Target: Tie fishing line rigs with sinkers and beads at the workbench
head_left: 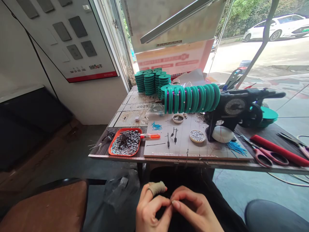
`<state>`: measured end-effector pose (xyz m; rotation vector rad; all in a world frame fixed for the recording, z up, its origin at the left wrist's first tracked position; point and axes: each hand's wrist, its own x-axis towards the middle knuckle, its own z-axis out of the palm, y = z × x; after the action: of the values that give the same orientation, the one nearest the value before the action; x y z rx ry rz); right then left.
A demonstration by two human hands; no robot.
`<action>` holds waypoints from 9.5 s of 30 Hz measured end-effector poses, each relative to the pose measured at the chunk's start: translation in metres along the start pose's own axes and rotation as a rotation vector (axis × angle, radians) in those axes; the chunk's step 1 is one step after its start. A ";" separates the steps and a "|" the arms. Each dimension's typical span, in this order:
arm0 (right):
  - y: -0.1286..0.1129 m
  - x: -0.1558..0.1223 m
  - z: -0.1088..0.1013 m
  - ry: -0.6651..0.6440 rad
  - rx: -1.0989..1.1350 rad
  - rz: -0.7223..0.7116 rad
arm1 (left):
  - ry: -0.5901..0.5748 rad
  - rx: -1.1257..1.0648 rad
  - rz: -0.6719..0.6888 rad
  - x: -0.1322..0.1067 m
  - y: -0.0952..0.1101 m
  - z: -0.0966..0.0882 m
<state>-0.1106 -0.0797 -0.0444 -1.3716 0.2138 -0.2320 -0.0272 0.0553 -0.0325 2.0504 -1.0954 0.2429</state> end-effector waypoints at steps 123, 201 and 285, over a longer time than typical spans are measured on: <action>-0.009 -0.009 0.020 0.196 0.135 0.051 | 0.063 -0.205 -0.126 -0.006 0.008 0.004; -0.005 -0.006 -0.002 0.224 -0.494 -0.504 | -0.090 -0.015 -0.200 0.000 -0.001 -0.003; -0.002 -0.001 0.002 0.129 -0.678 -0.473 | 0.134 -0.017 0.102 -0.005 0.003 0.003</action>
<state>-0.1112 -0.0773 -0.0424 -2.0769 0.0682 -0.6893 -0.0331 0.0550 -0.0349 1.9364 -1.1157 0.4156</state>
